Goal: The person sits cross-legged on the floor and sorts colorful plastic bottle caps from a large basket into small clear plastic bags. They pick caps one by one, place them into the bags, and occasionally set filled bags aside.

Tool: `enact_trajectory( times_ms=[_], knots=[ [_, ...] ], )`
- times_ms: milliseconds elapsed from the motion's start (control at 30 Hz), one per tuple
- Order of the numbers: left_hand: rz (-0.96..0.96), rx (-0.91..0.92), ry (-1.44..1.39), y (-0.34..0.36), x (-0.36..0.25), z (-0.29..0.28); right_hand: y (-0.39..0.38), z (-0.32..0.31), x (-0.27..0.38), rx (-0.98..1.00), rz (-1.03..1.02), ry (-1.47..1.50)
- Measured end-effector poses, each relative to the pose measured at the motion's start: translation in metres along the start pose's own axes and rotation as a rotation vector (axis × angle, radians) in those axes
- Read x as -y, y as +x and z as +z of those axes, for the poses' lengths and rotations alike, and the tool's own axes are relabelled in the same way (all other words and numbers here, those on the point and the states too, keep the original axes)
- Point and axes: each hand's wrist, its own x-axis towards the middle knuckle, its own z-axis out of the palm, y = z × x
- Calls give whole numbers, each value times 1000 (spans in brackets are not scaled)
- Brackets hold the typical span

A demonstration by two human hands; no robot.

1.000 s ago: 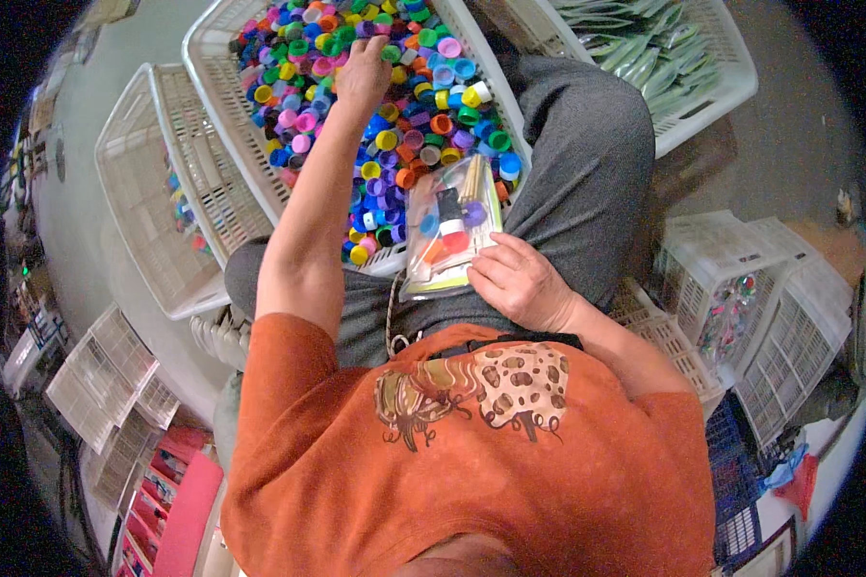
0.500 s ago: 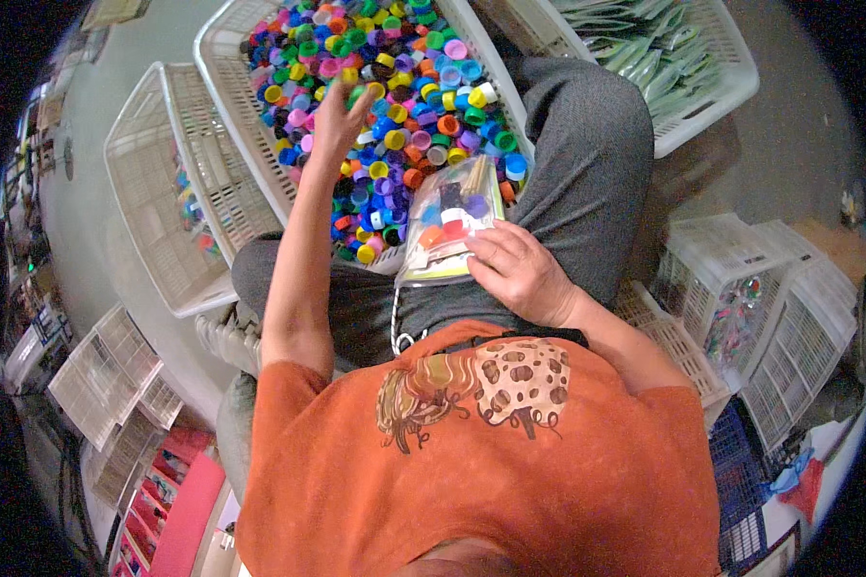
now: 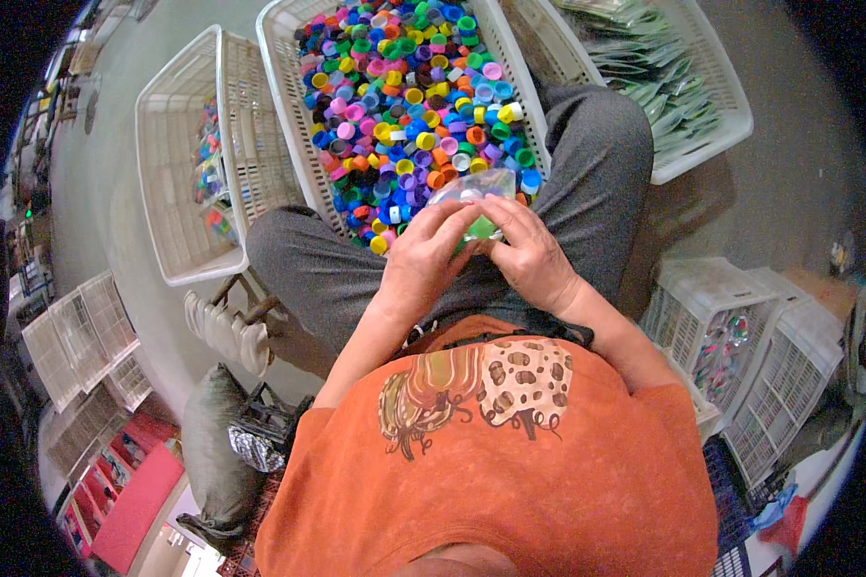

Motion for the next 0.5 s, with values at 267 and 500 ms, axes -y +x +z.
enact_trajectory(
  times_ms=[267,500],
  knots=[
    [39,-61,14,6,9,-13,-5,1,-3,-27,24,6],
    [-258,102,402,48,144,35,-25,-3,-10,73,-73,-39]
  ],
)
